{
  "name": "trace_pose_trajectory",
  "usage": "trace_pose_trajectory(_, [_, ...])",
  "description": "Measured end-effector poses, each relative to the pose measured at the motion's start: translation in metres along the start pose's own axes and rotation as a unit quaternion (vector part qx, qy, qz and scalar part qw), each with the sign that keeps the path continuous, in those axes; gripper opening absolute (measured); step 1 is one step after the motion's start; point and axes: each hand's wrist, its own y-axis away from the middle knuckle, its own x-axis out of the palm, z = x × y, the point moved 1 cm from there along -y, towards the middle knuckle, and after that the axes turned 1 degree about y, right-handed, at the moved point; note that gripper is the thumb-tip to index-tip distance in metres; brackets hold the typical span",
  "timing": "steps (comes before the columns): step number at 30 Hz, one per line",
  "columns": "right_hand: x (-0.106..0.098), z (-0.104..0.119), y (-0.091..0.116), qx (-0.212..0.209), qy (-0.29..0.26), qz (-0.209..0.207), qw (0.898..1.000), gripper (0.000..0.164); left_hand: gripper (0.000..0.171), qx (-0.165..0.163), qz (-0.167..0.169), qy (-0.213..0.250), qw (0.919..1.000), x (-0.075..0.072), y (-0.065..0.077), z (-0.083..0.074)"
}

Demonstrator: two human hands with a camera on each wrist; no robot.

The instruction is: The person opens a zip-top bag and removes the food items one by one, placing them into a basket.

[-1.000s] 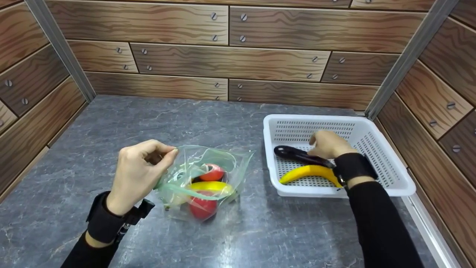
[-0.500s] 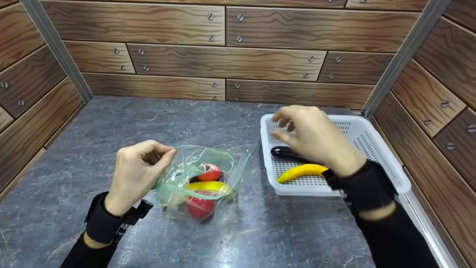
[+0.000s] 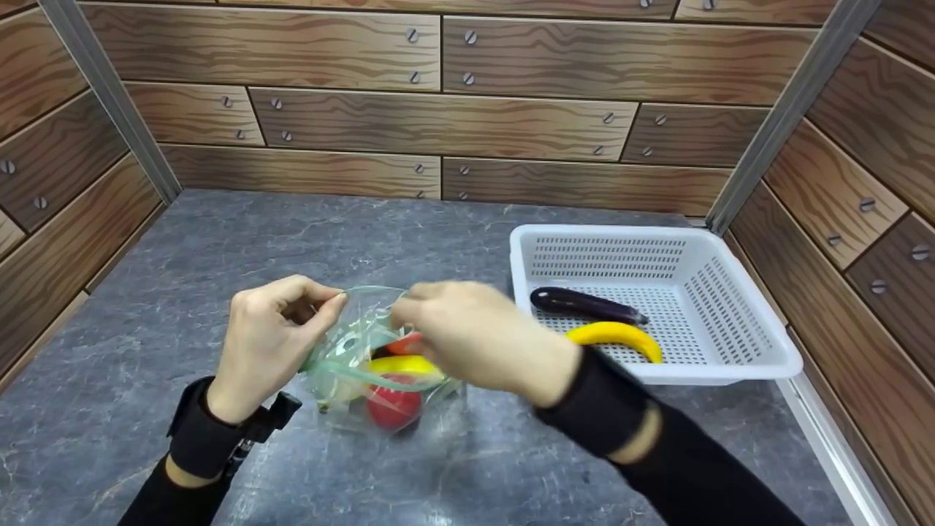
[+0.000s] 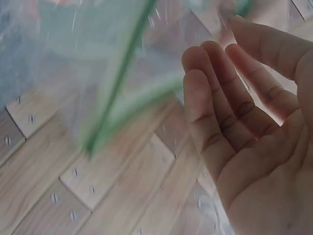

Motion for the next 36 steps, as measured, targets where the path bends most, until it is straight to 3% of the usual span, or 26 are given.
trace_pose_trajectory(6, [0.038,0.003,-0.026,-0.002,0.050,0.066,0.997,0.017,0.004,-0.001,0.002,0.003,1.0000,0.000,0.001,-0.001])
trace_pose_trajectory(10, [0.060,0.000,-0.037,0.010,0.053,0.111,0.992,0.016,0.005,-0.004,0.004,0.005,1.0000,-0.001,0.001,0.000])
trace_pose_trajectory(19, [0.100,-0.013,-0.044,0.052,0.008,0.201,0.978,0.010,0.004,-0.008,0.008,0.004,0.9999,0.000,0.000,0.000])
trace_pose_trajectory(23, [0.114,-0.014,-0.042,0.053,0.030,0.225,0.973,0.004,0.006,-0.006,0.010,0.006,0.9999,0.001,0.000,0.001])
trace_pose_trajectory(27, [0.126,-0.013,-0.041,0.059,0.048,0.264,0.961,0.024,0.008,-0.003,0.016,0.008,0.9998,0.003,0.001,0.003])
trace_pose_trajectory(30, [0.130,-0.012,-0.041,0.071,0.049,0.278,0.957,0.038,0.008,-0.003,0.019,0.010,0.9998,0.004,0.001,0.003])
trace_pose_trajectory(34, [0.135,-0.011,-0.039,0.081,0.046,0.273,0.958,0.041,0.009,-0.001,0.018,0.010,0.9998,0.005,0.001,0.003])
trace_pose_trajectory(36, [0.138,-0.011,-0.038,0.090,0.032,0.271,0.958,0.030,0.009,0.000,0.018,0.008,0.9998,0.005,0.001,0.003])
